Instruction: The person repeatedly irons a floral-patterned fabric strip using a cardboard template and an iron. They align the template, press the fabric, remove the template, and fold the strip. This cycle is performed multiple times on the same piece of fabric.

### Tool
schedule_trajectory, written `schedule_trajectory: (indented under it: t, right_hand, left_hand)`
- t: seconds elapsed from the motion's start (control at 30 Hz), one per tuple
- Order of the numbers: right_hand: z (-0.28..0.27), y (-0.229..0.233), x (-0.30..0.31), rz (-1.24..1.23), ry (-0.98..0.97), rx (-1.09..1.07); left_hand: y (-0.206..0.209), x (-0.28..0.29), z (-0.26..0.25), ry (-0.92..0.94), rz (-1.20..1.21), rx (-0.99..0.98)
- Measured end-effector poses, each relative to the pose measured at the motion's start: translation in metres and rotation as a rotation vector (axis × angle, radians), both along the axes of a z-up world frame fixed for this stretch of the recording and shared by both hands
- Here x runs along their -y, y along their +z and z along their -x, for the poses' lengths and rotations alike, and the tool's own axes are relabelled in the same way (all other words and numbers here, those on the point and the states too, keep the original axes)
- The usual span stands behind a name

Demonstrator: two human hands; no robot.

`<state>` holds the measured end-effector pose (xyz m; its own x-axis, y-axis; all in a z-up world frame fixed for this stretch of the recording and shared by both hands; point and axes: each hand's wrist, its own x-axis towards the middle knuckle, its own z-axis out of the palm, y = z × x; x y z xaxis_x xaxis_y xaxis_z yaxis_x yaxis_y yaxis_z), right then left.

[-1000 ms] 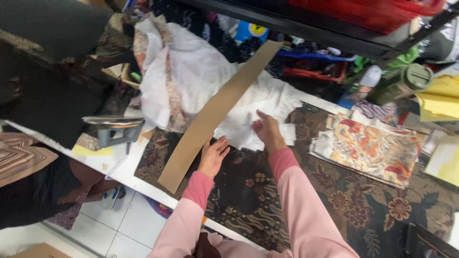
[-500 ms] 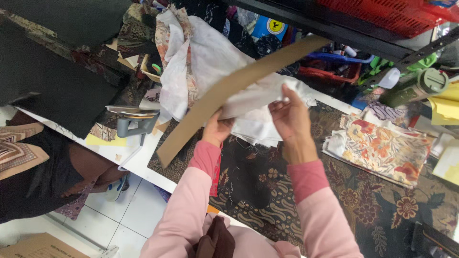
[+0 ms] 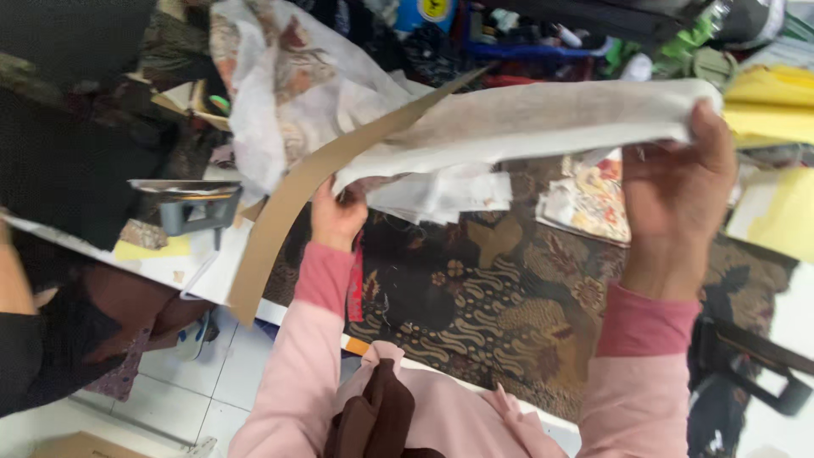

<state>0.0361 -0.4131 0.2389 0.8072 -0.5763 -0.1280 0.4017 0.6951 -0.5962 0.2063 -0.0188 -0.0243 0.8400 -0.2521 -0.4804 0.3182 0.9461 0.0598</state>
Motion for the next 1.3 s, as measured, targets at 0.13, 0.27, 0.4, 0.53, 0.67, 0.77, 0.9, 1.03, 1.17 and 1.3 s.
schedule_trajectory:
  t: [0.13,0.27,0.4,0.53,0.67,0.77,0.9,1.03,1.17,1.3]
  right_hand:
    - [0.104,-0.022,0.024,0.225,-0.073,-0.107]
    - [0.202,-0.105,0.030,0.376,-0.226,-0.537]
    - [0.273,-0.216,0.032,0.293,-0.206,-0.827]
    - [0.312,-0.293,0.030,0.342,-0.208,-1.065]
    - [0.332,-0.308,0.030,0.291,-0.179,-1.179]
    - [0.338,-0.299,0.031,0.343,-0.133,-1.174]
    - [0.339,-0.288,0.028,0.417,-0.112,-1.236]
    - [0.344,-0.276,0.023,0.529,-0.066,-1.331]
    - [0.341,-0.262,0.017,1.104,-0.121,-1.680]
    - [0.316,-0.245,0.019,1.518,-0.378,-1.610]
  left_hand:
    - [0.001,0.001,0.059,-0.150,-0.293,0.071]
    - [0.001,-0.003,0.118,-0.336,-0.849,0.165]
    - [-0.020,-0.009,0.150,-0.459,-1.004,0.068]
    - [-0.051,-0.015,0.175,-0.560,-1.232,0.037]
    - [-0.061,-0.037,0.191,-0.559,-1.464,0.130]
    - [-0.061,-0.050,0.197,-0.583,-1.552,0.120]
    - [-0.053,-0.054,0.201,-0.623,-1.695,0.207]
    - [-0.037,-0.050,0.201,-0.758,-1.890,0.251]
    - [-0.033,-0.048,0.187,-0.725,-1.951,0.202]
    - [-0.054,-0.050,0.154,-0.493,-0.861,-0.106]
